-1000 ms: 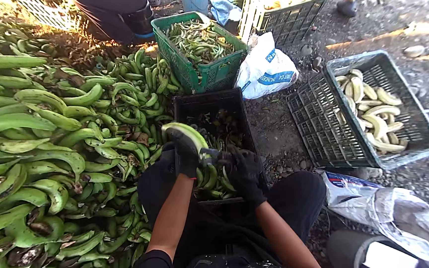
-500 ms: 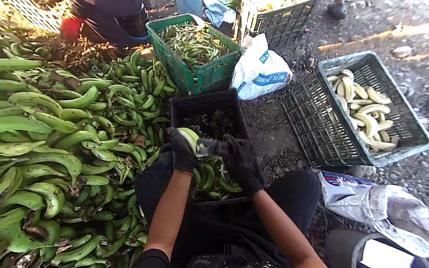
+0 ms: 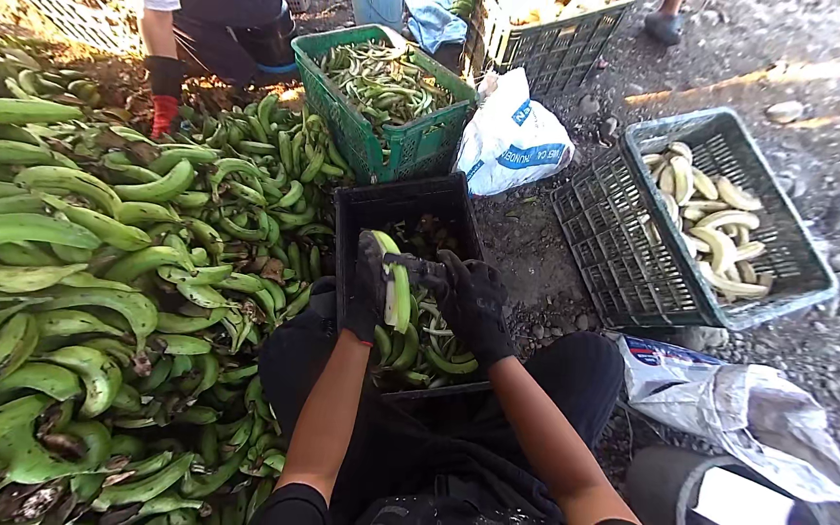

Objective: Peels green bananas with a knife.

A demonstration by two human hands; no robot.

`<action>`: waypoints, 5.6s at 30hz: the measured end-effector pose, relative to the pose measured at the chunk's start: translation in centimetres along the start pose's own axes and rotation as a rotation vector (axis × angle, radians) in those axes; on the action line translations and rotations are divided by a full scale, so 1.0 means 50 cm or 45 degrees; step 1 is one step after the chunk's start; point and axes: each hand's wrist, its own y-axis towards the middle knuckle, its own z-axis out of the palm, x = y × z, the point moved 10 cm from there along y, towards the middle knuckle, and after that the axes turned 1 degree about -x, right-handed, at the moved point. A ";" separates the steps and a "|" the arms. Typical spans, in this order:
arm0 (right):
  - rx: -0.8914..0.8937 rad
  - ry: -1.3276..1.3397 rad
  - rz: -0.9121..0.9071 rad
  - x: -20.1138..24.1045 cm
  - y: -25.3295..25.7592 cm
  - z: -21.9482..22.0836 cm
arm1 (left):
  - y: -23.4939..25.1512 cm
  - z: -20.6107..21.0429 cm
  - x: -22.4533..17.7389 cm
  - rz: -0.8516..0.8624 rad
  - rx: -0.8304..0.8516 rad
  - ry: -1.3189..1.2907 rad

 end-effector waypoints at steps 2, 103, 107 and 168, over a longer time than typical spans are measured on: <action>0.150 0.088 0.146 -0.028 0.038 0.017 | -0.008 0.045 -0.042 0.126 0.135 0.197; -0.464 2.249 0.673 -0.445 -0.145 -0.111 | 0.029 0.300 0.102 -0.188 0.809 1.549; -0.548 2.516 0.653 -0.473 -0.148 -0.113 | 0.089 0.557 -0.100 0.047 0.535 0.493; 0.198 1.690 0.644 -0.268 -0.170 0.041 | 0.056 0.081 0.024 -0.189 0.048 -0.419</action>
